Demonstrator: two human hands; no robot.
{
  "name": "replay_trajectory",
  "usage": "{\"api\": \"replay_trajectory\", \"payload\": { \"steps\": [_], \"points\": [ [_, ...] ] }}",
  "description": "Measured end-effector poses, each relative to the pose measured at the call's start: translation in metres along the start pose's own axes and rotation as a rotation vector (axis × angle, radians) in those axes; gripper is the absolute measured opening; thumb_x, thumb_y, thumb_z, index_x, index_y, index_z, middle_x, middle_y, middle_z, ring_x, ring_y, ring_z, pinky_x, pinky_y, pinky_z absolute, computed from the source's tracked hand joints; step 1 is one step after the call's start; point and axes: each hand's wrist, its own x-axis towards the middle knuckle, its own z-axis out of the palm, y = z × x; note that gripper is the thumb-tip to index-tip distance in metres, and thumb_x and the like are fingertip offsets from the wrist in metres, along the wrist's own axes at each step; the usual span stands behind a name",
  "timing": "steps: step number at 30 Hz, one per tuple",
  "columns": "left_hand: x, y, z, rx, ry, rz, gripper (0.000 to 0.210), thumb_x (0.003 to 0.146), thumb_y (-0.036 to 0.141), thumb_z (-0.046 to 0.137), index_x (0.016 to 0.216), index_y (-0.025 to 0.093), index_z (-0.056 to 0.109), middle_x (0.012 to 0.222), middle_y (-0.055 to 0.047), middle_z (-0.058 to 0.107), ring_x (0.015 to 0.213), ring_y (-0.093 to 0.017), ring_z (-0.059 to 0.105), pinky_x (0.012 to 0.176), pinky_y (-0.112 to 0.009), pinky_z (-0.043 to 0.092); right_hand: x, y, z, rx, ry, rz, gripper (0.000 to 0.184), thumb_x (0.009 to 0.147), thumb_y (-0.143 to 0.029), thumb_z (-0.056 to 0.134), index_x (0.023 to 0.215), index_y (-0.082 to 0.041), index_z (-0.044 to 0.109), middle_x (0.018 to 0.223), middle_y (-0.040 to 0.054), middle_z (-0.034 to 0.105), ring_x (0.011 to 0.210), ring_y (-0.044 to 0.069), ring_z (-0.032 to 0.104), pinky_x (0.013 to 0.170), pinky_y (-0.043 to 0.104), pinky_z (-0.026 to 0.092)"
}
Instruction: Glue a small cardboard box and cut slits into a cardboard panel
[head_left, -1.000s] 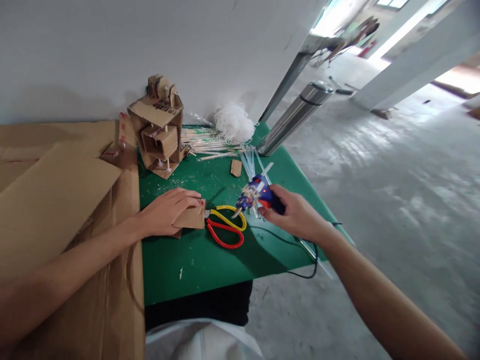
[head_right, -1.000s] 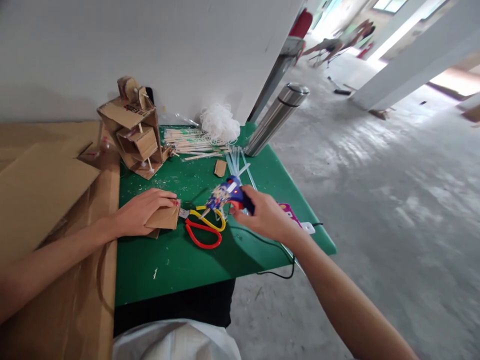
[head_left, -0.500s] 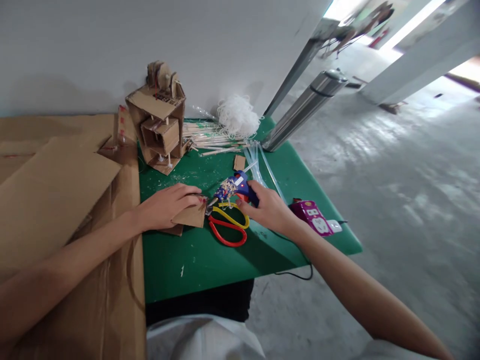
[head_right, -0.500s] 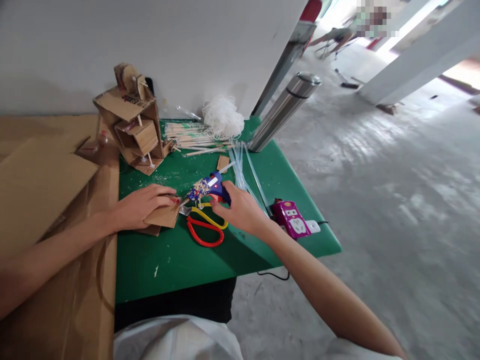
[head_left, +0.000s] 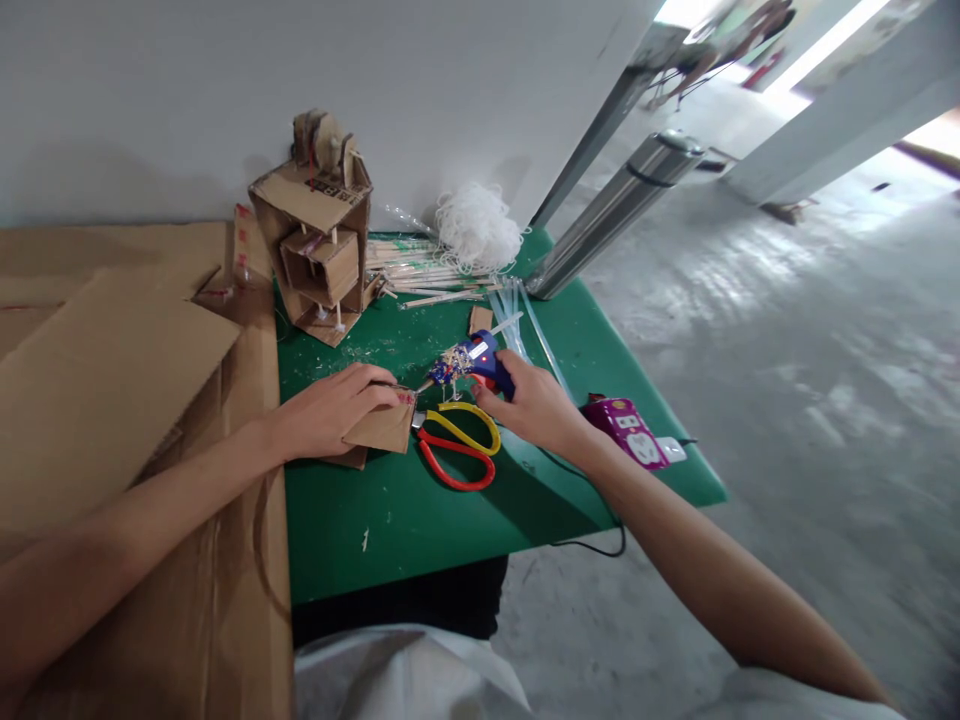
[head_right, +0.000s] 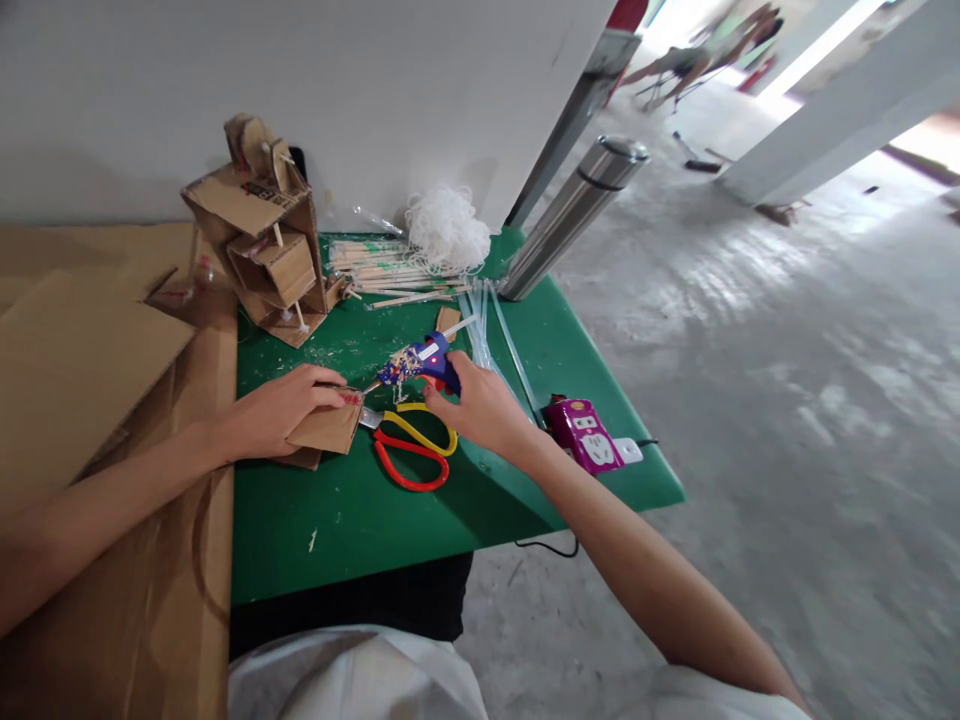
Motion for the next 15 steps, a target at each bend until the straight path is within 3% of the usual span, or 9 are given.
{"api": "replay_trajectory", "payload": {
  "steps": [6, 10, 15],
  "points": [
    [-0.001, 0.000, 0.000, -0.003, -0.014, -0.008, 0.076, 0.075, 0.021, 0.087, 0.140, 0.023, 0.048, 0.142, -0.015, 0.055, 0.129, -0.034, 0.057, 0.104, -0.044, 0.051, -0.002, 0.000, -0.001, -0.027, 0.007, -0.005, 0.030, 0.087, -0.053, 0.057, 0.094, -0.025, 0.050, 0.074, 0.0044, 0.066, 0.059, 0.020, 0.054, 0.056, 0.031, 0.036],
    [0.000, 0.001, -0.001, -0.006, -0.010, -0.014, 0.068, 0.077, 0.020, 0.084, 0.136, 0.022, 0.050, 0.141, -0.015, 0.056, 0.127, -0.033, 0.058, 0.103, -0.044, 0.051, -0.007, 0.001, -0.003, -0.057, 0.006, -0.012, 0.034, 0.087, -0.051, 0.058, 0.103, -0.022, 0.055, 0.077, 0.0058, 0.068, 0.062, 0.022, 0.059, 0.058, 0.033, 0.040],
    [0.000, 0.002, -0.001, 0.010, -0.004, 0.001, 0.068, 0.078, 0.021, 0.083, 0.137, 0.024, 0.047, 0.140, -0.015, 0.056, 0.127, -0.033, 0.058, 0.103, -0.046, 0.052, -0.015, 0.000, -0.007, -0.129, 0.097, -0.033, 0.039, 0.088, -0.053, 0.061, 0.111, -0.021, 0.058, 0.088, 0.0095, 0.073, 0.068, 0.025, 0.065, 0.061, 0.035, 0.044]
  ]
}}
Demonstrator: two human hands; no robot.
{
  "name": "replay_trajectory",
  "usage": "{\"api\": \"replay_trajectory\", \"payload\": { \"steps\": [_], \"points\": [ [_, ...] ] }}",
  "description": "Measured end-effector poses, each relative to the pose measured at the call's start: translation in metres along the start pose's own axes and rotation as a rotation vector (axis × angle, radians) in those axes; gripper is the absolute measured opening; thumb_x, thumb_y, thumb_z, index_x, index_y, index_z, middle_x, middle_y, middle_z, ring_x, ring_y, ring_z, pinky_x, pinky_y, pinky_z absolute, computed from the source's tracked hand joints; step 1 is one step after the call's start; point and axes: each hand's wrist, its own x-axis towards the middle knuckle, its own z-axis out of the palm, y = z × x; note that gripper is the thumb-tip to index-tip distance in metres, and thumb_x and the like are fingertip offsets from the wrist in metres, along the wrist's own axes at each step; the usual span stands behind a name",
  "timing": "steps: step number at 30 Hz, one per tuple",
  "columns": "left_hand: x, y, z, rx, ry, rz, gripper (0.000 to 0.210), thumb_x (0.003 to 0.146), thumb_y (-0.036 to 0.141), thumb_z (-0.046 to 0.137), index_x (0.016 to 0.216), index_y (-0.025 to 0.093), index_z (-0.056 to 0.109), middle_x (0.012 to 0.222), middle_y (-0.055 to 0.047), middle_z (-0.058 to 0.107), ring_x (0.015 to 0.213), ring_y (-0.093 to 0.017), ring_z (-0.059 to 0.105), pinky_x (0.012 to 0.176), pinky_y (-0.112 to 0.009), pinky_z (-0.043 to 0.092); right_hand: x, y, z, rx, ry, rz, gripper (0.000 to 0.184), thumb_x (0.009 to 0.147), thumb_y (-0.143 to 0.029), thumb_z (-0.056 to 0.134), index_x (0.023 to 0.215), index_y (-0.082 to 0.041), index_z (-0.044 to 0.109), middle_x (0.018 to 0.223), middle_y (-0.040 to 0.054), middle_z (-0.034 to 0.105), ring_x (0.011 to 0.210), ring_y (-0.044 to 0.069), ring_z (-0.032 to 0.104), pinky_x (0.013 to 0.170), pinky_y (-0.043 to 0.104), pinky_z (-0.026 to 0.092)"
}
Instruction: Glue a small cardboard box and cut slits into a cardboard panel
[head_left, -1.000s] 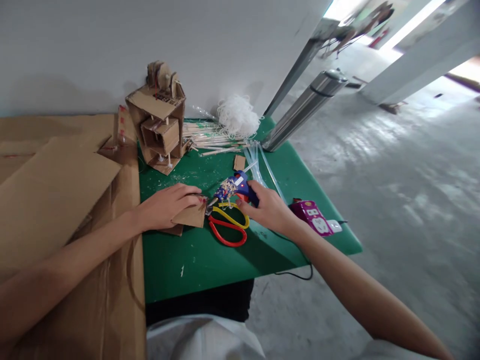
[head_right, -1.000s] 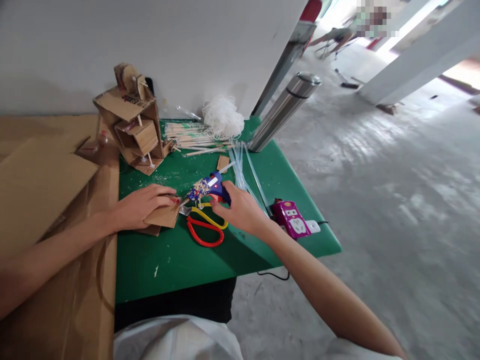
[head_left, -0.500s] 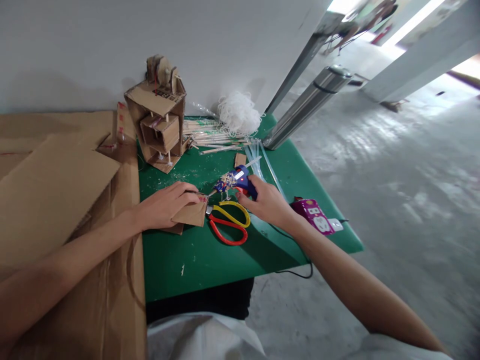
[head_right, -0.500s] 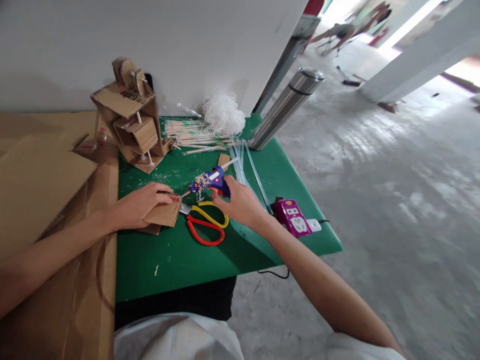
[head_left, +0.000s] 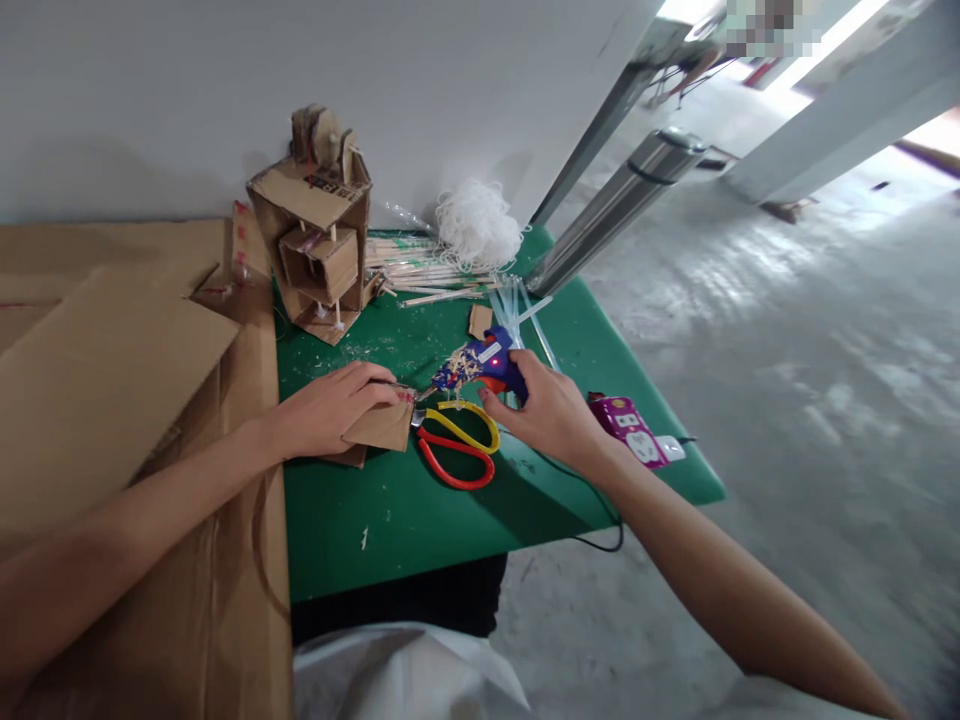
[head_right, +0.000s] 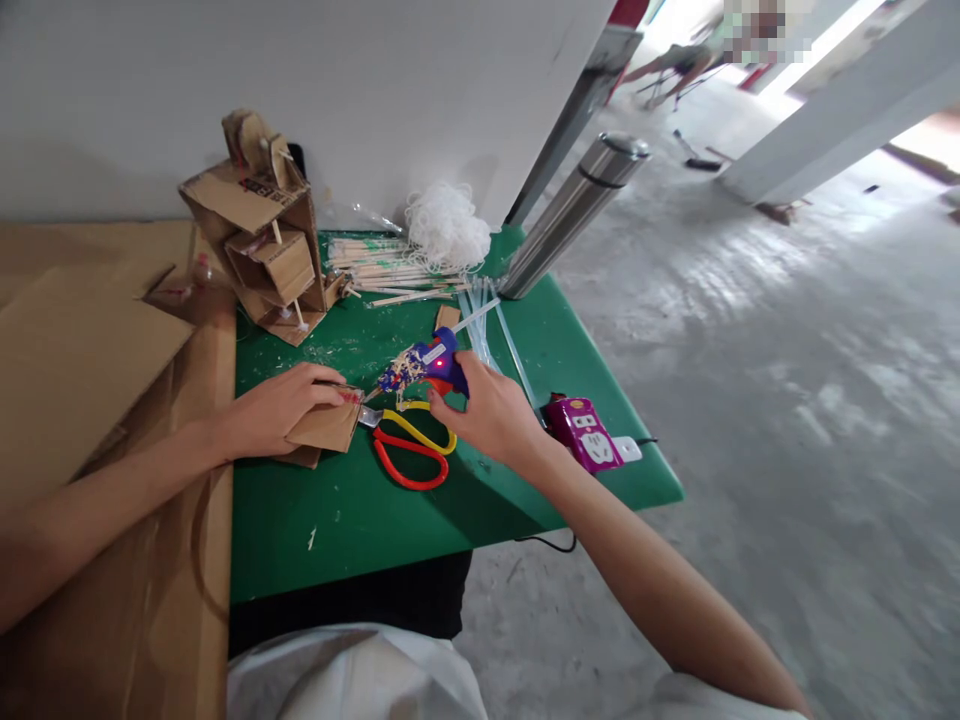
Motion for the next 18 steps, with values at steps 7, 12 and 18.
{"api": "replay_trajectory", "payload": {
  "steps": [7, 12, 18],
  "points": [
    [0.000, 0.000, 0.001, 0.006, 0.010, -0.005, 0.068, 0.077, 0.015, 0.080, 0.137, 0.022, 0.049, 0.142, -0.015, 0.055, 0.129, -0.033, 0.058, 0.106, -0.046, 0.051, -0.009, -0.017, -0.015, -0.231, 0.175, -0.072, 0.040, 0.094, -0.050, 0.058, 0.118, -0.018, 0.060, 0.102, 0.0155, 0.076, 0.087, 0.033, 0.073, 0.060, 0.035, 0.044],
    [0.001, 0.000, 0.001, 0.037, -0.017, -0.027, 0.064, 0.076, 0.012, 0.077, 0.133, 0.022, 0.050, 0.142, -0.015, 0.055, 0.128, -0.034, 0.059, 0.106, -0.047, 0.051, -0.009, -0.032, -0.032, -0.379, 0.188, -0.188, 0.032, 0.099, -0.046, 0.053, 0.113, -0.018, 0.061, 0.096, 0.0141, 0.076, 0.083, 0.030, 0.071, 0.057, 0.034, 0.040],
    [0.001, 0.001, 0.003, 0.045, -0.005, -0.049, 0.065, 0.075, 0.007, 0.076, 0.134, 0.021, 0.052, 0.142, -0.014, 0.056, 0.129, -0.033, 0.058, 0.106, -0.045, 0.050, -0.001, -0.054, -0.054, -0.516, 0.132, -0.294, 0.030, 0.100, -0.041, 0.055, 0.117, -0.017, 0.063, 0.092, 0.0141, 0.073, 0.079, 0.029, 0.067, 0.057, 0.035, 0.036]
  ]
}}
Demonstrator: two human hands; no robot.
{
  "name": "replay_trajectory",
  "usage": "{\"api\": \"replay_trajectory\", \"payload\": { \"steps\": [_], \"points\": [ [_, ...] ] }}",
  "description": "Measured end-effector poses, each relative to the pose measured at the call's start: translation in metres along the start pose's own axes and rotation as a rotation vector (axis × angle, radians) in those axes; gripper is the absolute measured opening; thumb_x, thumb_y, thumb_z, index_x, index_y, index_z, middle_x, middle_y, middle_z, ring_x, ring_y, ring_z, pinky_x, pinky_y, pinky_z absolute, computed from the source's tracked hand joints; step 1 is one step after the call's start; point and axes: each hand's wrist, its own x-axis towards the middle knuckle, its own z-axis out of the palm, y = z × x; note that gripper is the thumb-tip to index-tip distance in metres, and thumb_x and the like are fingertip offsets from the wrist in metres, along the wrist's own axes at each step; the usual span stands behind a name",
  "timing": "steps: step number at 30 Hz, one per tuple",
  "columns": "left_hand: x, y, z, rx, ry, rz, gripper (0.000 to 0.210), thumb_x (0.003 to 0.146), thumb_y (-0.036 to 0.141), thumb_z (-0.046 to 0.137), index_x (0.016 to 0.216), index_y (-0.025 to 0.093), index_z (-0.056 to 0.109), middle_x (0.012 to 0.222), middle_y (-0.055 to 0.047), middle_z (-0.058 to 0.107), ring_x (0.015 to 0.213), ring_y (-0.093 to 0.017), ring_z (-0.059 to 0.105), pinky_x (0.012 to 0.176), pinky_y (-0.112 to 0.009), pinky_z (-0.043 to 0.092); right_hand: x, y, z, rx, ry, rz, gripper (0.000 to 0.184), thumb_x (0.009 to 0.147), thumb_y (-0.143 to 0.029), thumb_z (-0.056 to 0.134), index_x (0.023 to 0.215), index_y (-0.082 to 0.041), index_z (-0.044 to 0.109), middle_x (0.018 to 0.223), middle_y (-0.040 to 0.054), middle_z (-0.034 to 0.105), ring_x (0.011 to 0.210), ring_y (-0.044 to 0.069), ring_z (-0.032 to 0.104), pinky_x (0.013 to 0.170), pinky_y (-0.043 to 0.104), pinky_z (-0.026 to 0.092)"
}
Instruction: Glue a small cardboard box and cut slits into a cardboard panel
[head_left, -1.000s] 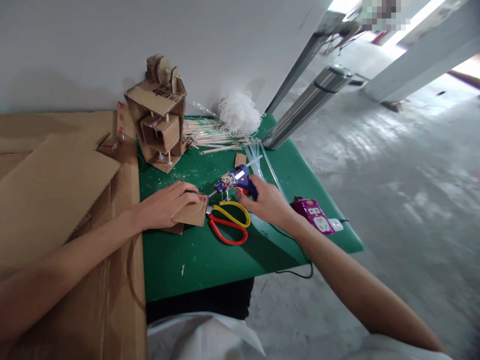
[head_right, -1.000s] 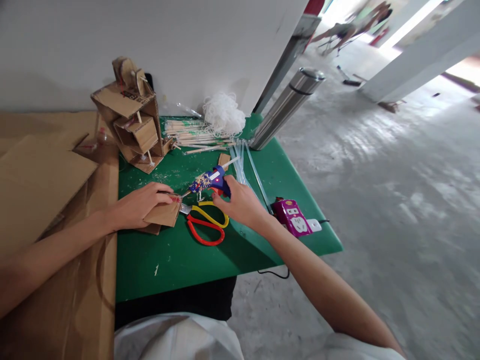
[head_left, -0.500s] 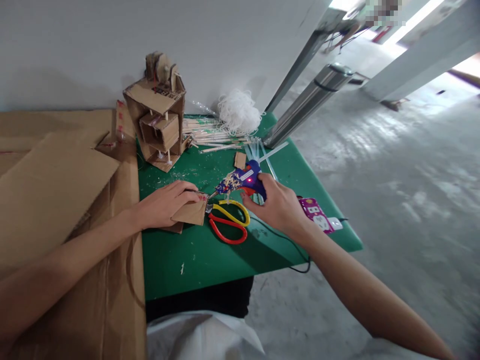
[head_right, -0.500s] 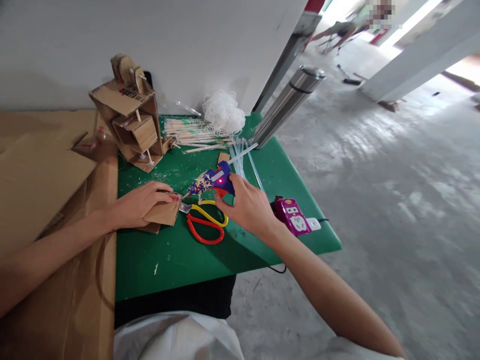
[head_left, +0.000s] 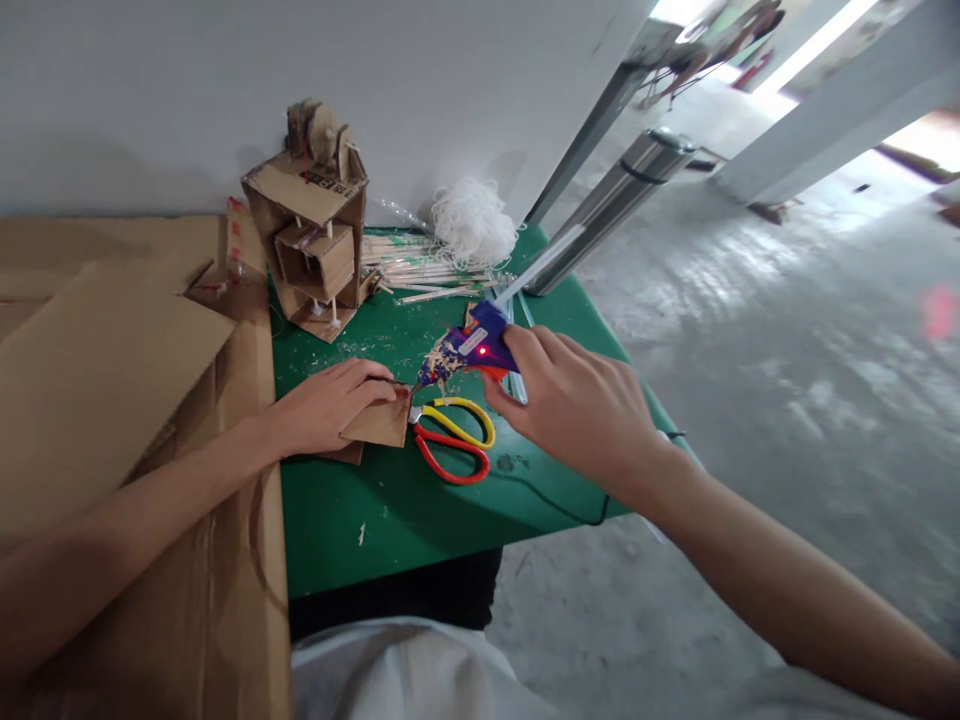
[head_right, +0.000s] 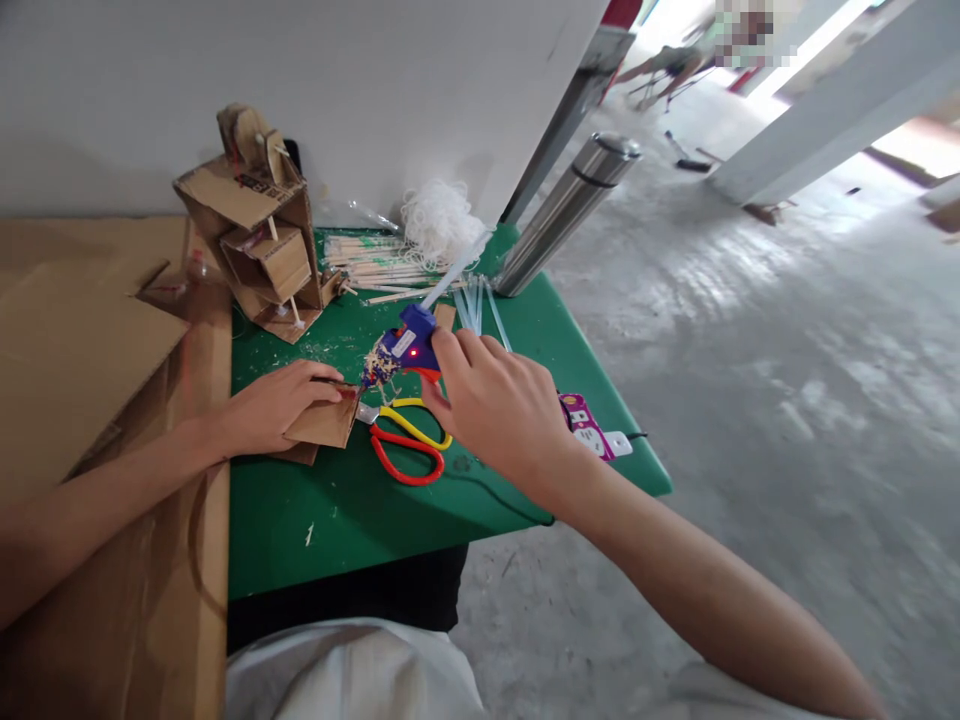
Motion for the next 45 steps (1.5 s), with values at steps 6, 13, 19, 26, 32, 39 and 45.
{"api": "replay_trajectory", "payload": {
  "steps": [6, 13, 19, 26, 32, 39, 45],
  "points": [
    [0.001, 0.002, -0.002, 0.031, -0.010, 0.000, 0.062, 0.078, 0.011, 0.076, 0.134, 0.022, 0.052, 0.140, -0.013, 0.057, 0.126, -0.030, 0.061, 0.106, -0.042, 0.051, 0.010, -0.014, -0.028, -0.172, -0.002, -0.146, 0.020, 0.100, -0.022, 0.053, 0.115, -0.012, 0.063, 0.090, 0.0115, 0.071, 0.079, 0.025, 0.065, 0.057, 0.033, 0.033],
    [0.001, 0.000, 0.001, 0.044, 0.006, 0.015, 0.064, 0.076, 0.008, 0.076, 0.134, 0.021, 0.052, 0.140, -0.013, 0.058, 0.129, -0.031, 0.059, 0.106, -0.042, 0.050, 0.007, -0.009, -0.026, -0.176, -0.003, -0.074, 0.033, 0.099, -0.028, 0.055, 0.126, -0.010, 0.060, 0.092, 0.0117, 0.072, 0.079, 0.024, 0.065, 0.056, 0.032, 0.030],
    [0.002, 0.003, -0.002, 0.040, 0.015, 0.016, 0.060, 0.076, 0.007, 0.076, 0.130, 0.021, 0.052, 0.139, -0.013, 0.059, 0.128, -0.030, 0.060, 0.106, -0.041, 0.050, 0.008, -0.009, -0.024, -0.143, -0.005, -0.034, 0.033, 0.100, -0.029, 0.054, 0.128, -0.012, 0.058, 0.095, 0.0121, 0.073, 0.083, 0.025, 0.066, 0.057, 0.031, 0.032],
    [0.002, 0.004, -0.004, 0.046, 0.022, 0.023, 0.058, 0.078, 0.009, 0.076, 0.130, 0.020, 0.053, 0.138, -0.013, 0.060, 0.126, -0.029, 0.062, 0.104, -0.041, 0.052, 0.009, -0.012, -0.023, -0.146, 0.045, -0.078, 0.026, 0.100, -0.029, 0.057, 0.118, -0.011, 0.062, 0.091, 0.0113, 0.073, 0.079, 0.023, 0.066, 0.056, 0.031, 0.033],
    [0.002, 0.003, -0.002, 0.056, 0.011, 0.024, 0.059, 0.077, 0.007, 0.075, 0.131, 0.020, 0.053, 0.138, -0.014, 0.059, 0.127, -0.030, 0.061, 0.106, -0.042, 0.051, 0.004, -0.012, -0.019, -0.148, 0.065, -0.114, 0.020, 0.100, -0.026, 0.055, 0.112, -0.012, 0.064, 0.087, 0.0101, 0.072, 0.077, 0.022, 0.066, 0.057, 0.031, 0.035],
    [0.001, 0.002, -0.002, 0.008, 0.004, 0.030, 0.065, 0.075, 0.007, 0.077, 0.133, 0.020, 0.051, 0.141, -0.014, 0.057, 0.129, -0.032, 0.059, 0.108, -0.045, 0.051, 0.001, -0.009, -0.019, -0.150, 0.034, -0.045, 0.028, 0.100, -0.028, 0.056, 0.121, -0.011, 0.062, 0.089, 0.0108, 0.072, 0.077, 0.024, 0.066, 0.054, 0.031, 0.032],
    [0.002, 0.004, -0.004, 0.028, -0.008, 0.014, 0.061, 0.076, 0.003, 0.073, 0.131, 0.019, 0.053, 0.141, -0.014, 0.057, 0.130, -0.031, 0.058, 0.108, -0.044, 0.051, 0.001, -0.009, -0.016, -0.151, 0.053, -0.055, 0.026, 0.100, -0.028, 0.056, 0.118, -0.012, 0.063, 0.087, 0.0103, 0.072, 0.076, 0.023, 0.066, 0.056, 0.030, 0.033]
  ]
}}
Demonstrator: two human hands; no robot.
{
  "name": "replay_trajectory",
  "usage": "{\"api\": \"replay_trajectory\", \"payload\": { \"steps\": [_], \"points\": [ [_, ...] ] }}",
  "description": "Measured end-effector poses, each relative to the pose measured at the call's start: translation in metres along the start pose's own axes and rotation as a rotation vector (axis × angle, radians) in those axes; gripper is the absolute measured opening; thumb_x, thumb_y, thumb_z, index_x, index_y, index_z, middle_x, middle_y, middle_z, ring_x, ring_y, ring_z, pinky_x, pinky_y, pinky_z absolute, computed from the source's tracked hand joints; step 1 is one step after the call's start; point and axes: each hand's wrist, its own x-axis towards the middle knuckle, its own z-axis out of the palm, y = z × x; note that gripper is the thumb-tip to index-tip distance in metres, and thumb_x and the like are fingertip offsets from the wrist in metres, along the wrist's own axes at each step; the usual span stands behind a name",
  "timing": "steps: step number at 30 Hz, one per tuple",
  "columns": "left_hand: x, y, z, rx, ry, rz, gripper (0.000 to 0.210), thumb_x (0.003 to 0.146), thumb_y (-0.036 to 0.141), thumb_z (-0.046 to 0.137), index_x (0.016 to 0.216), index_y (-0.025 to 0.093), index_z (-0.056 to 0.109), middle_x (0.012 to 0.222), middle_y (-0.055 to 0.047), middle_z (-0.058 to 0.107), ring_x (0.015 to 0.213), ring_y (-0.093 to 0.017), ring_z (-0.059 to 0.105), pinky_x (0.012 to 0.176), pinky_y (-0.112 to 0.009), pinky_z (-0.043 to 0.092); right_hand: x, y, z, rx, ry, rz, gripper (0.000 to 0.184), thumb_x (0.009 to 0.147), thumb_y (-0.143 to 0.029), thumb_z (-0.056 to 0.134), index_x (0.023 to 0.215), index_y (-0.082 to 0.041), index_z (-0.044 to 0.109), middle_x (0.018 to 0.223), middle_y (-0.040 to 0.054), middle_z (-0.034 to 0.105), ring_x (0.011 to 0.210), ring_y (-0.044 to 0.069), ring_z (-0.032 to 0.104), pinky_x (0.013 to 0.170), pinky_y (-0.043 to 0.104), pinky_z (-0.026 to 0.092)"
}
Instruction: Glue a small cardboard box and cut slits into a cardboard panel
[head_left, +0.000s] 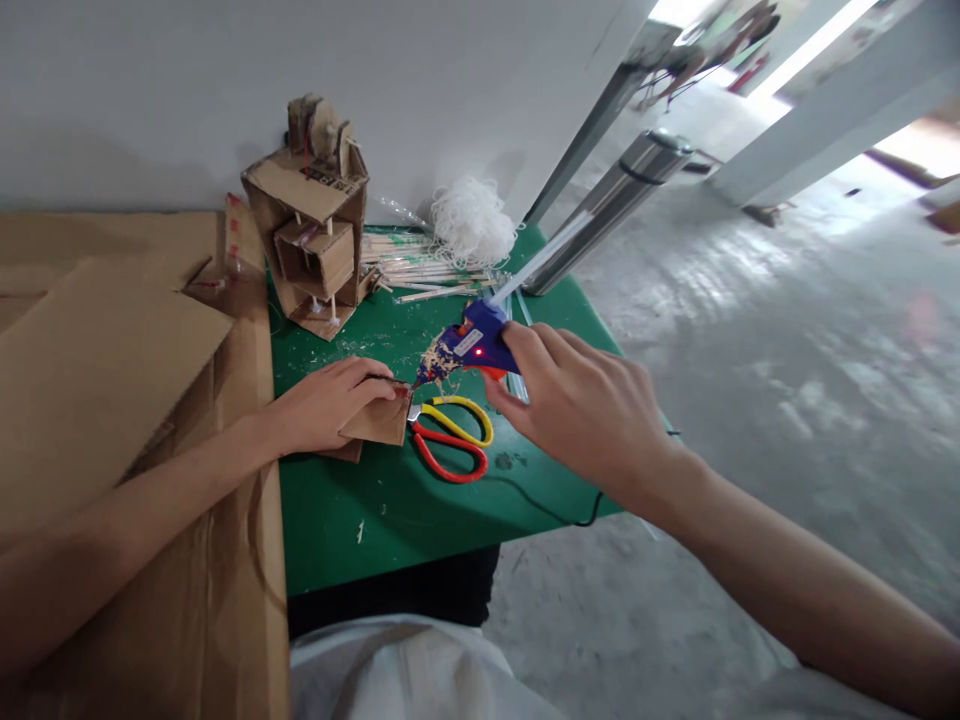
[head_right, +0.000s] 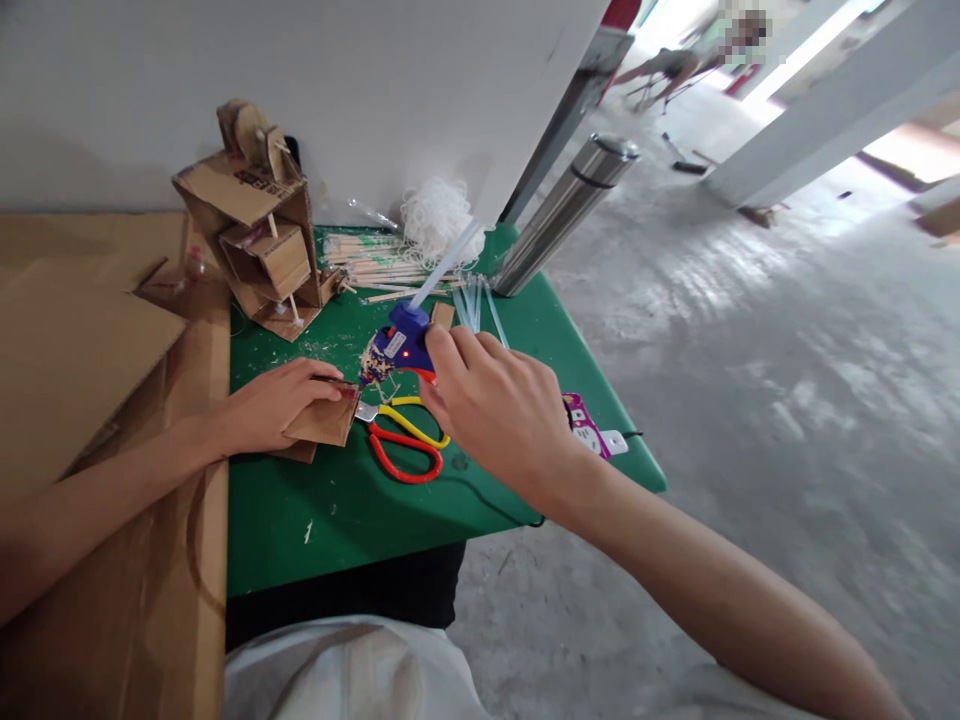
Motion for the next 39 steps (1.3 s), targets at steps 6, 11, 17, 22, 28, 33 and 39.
{"api": "replay_trajectory", "payload": {
  "steps": [6, 11, 17, 22, 28, 33, 39],
  "points": [
    [0.0005, -0.0027, -0.0009, 0.016, -0.011, 0.021, 0.064, 0.076, 0.012, 0.078, 0.135, 0.021, 0.055, 0.141, -0.013, 0.058, 0.130, -0.031, 0.058, 0.109, -0.044, 0.050, -0.0009, -0.0004, -0.0016, 0.027, -0.007, -0.023, 0.022, 0.100, -0.028, 0.056, 0.114, -0.014, 0.064, 0.086, 0.0099, 0.072, 0.076, 0.023, 0.066, 0.057, 0.030, 0.035],
    [-0.0001, -0.0045, -0.0011, 0.029, -0.007, 0.047, 0.061, 0.078, 0.015, 0.077, 0.134, 0.023, 0.055, 0.143, -0.012, 0.058, 0.128, -0.031, 0.059, 0.109, -0.043, 0.049, -0.0006, -0.0018, -0.0031, 0.006, -0.011, -0.008, 0.023, 0.099, -0.026, 0.056, 0.117, -0.013, 0.063, 0.087, 0.0103, 0.073, 0.076, 0.023, 0.066, 0.056, 0.030, 0.035],
    [0.0009, -0.0027, -0.0026, 0.074, -0.031, 0.050, 0.053, 0.078, 0.014, 0.077, 0.127, 0.021, 0.058, 0.143, -0.013, 0.059, 0.122, -0.031, 0.062, 0.102, -0.043, 0.051, -0.0006, -0.0034, -0.0024, -0.013, 0.037, -0.035, 0.024, 0.099, -0.023, 0.056, 0.119, -0.010, 0.063, 0.086, 0.0103, 0.073, 0.076, 0.023, 0.066, 0.057, 0.031, 0.037],
    [0.0015, -0.0030, -0.0017, 0.075, -0.037, 0.039, 0.060, 0.075, 0.018, 0.081, 0.130, 0.021, 0.058, 0.142, -0.013, 0.060, 0.120, -0.032, 0.062, 0.100, -0.044, 0.051, -0.0029, -0.0020, -0.0033, 0.008, 0.068, -0.065, 0.023, 0.099, -0.023, 0.057, 0.116, -0.010, 0.063, 0.084, 0.0096, 0.072, 0.075, 0.022, 0.065, 0.058, 0.031, 0.037],
    [0.0013, -0.0037, -0.0004, 0.068, -0.021, 0.046, 0.060, 0.076, 0.016, 0.079, 0.131, 0.022, 0.056, 0.141, -0.013, 0.060, 0.120, -0.031, 0.062, 0.100, -0.043, 0.051, -0.0052, -0.0025, -0.0047, 0.021, 0.030, 0.007, 0.026, 0.099, -0.026, 0.056, 0.120, -0.013, 0.062, 0.087, 0.0095, 0.072, 0.076, 0.023, 0.065, 0.057, 0.031, 0.035],
    [0.0012, -0.0050, 0.0008, 0.068, -0.018, 0.053, 0.067, 0.074, 0.017, 0.081, 0.135, 0.023, 0.054, 0.141, -0.013, 0.059, 0.121, -0.031, 0.062, 0.100, -0.043, 0.051, -0.0057, -0.0036, -0.0043, 0.018, 0.031, -0.028, 0.025, 0.099, -0.025, 0.055, 0.119, -0.013, 0.062, 0.086, 0.0092, 0.071, 0.076, 0.022, 0.065, 0.058, 0.031, 0.036],
    [0.0009, -0.0046, 0.0003, 0.060, -0.015, 0.050, 0.064, 0.074, 0.017, 0.080, 0.132, 0.022, 0.055, 0.140, -0.014, 0.060, 0.120, -0.032, 0.063, 0.100, -0.044, 0.051, -0.0057, -0.0032, -0.0026, 0.051, 0.010, -0.009, 0.027, 0.098, -0.024, 0.055, 0.122, -0.013, 0.062, 0.087, 0.0100, 0.072, 0.078, 0.023, 0.065, 0.058, 0.031, 0.036]
  ]
}}
